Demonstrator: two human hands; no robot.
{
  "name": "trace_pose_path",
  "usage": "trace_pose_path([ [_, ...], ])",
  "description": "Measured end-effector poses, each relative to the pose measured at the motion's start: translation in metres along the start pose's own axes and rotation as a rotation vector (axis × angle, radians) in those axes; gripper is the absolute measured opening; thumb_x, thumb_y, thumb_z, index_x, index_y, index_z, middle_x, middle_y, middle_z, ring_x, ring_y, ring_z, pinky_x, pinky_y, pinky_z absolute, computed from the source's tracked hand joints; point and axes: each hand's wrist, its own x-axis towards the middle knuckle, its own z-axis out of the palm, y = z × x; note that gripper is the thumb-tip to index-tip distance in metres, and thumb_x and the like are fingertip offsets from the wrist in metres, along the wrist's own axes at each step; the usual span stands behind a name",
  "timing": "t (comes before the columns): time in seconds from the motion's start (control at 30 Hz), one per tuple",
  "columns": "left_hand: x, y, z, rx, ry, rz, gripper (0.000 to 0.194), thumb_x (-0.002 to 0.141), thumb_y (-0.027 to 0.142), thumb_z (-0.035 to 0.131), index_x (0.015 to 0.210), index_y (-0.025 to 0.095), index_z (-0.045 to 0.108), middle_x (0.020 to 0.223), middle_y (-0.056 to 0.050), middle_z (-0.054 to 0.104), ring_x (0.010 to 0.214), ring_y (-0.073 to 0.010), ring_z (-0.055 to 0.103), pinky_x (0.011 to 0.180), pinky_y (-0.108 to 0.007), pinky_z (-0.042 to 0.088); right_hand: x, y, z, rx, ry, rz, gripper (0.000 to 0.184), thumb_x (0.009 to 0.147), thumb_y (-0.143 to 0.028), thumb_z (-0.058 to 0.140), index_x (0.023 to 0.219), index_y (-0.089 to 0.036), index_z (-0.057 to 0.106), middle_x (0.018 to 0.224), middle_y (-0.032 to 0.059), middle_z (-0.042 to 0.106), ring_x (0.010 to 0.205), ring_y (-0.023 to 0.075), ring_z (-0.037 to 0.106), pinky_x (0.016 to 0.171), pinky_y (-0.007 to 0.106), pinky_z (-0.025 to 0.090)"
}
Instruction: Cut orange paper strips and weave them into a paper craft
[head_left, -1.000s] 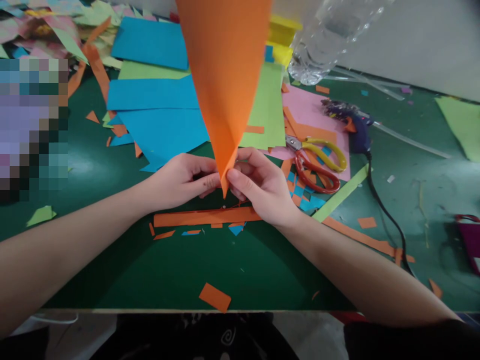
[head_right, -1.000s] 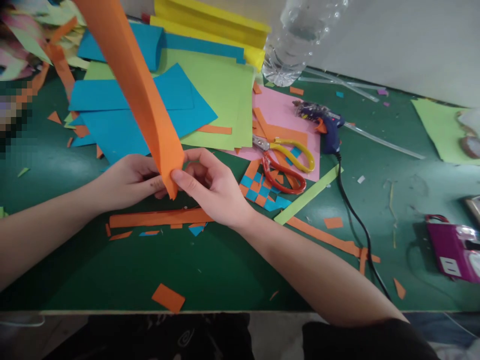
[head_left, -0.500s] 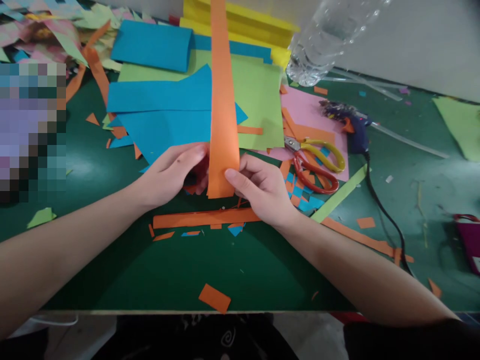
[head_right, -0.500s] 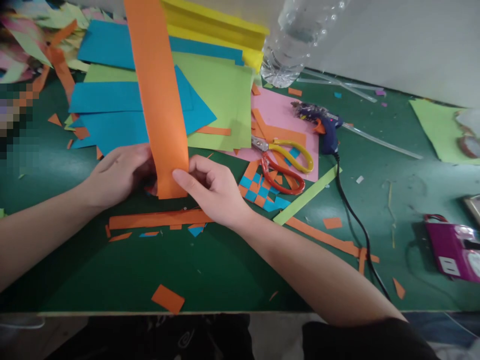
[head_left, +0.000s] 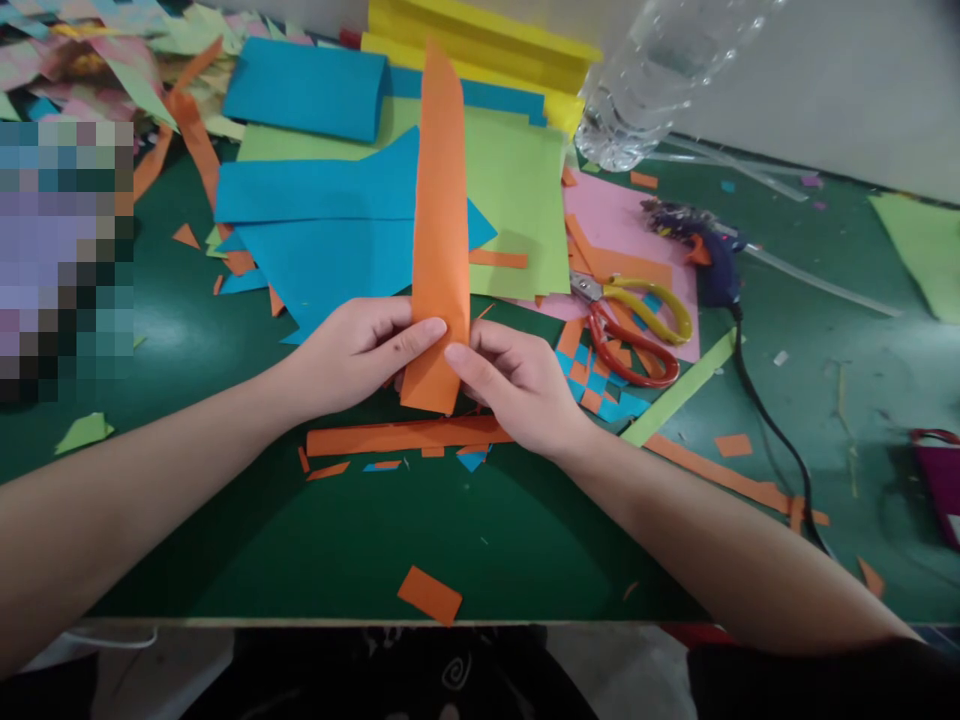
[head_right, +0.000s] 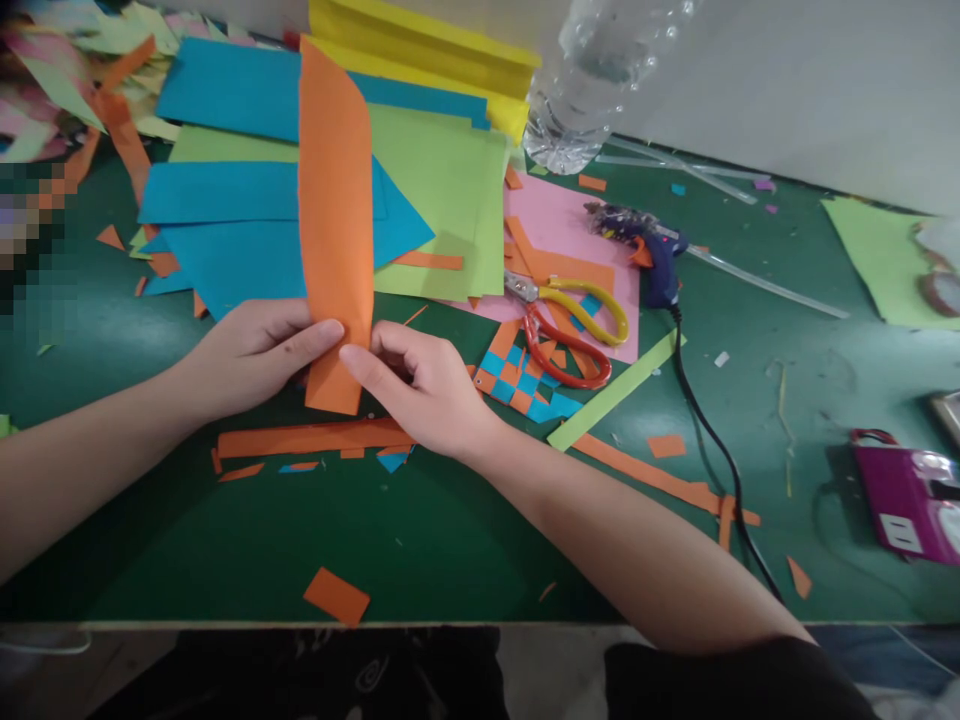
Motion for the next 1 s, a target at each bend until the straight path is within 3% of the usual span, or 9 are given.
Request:
trace_pose_path([
  [0.2,0.0005,-0.0041,0.0006,0.09,-0.025,0.042,0.042,0.096,0.047,0.041,0.067,0.018,0.051,0.058,0.001,0.053,0.052,-0.0124,0.048,0.047,-0.023,0.033,0.0026,0.0002,0.0014,0.072,0.036,0.033,0.041,0.085,-0.054,0.066,0.07,-0.021,0.046,0.059,-0.0068,0.039,0.048,0.0063,0.034,0.042,0.024,0.025],
  [0.53,0.0011,-0.0037,0.0017,0.046,0.009,0.043,0.04,0.096,0.045,0.044,0.065,0.02,0.047,0.053,0.003,0.042,0.047,-0.011,0.037,0.044,-0.025,0.026,0.0071,-0.0037,0.0018,0.107,0.109,0.022,0.043,0.077,-0.052,0.075,0.065,-0.02,0.048,0.056,-0.0073,0.043,0.046,0.005,0.036,0.04,0.023,0.024],
  [0.8,0.0001,0.001,0.0013,0.04,0.021,0.011,0.042,0.096,0.044,0.044,0.062,0.019,0.045,0.051,0.003,0.039,0.046,-0.01,0.036,0.043,-0.023,0.027,0.0065,-0.0008,0.0014,0.156,0.109,0.017,0.043,0.078,-0.05,0.075,0.065,-0.021,0.045,0.054,-0.0088,0.039,0.044,0.0049,0.033,0.04,0.025,0.023],
  [1.0,0.0003,0.0003,0.0022,0.036,-0.003,0.017,0.042,0.096,0.047,0.042,0.066,0.019,0.051,0.054,0.003,0.042,0.048,-0.0105,0.037,0.044,-0.023,0.029,0.0064,0.0013,0.001,0.219,0.114,0.032,0.038,0.083,-0.047,0.071,0.07,-0.021,0.046,0.053,-0.0087,0.044,0.043,0.0051,0.036,0.04,0.024,0.026],
])
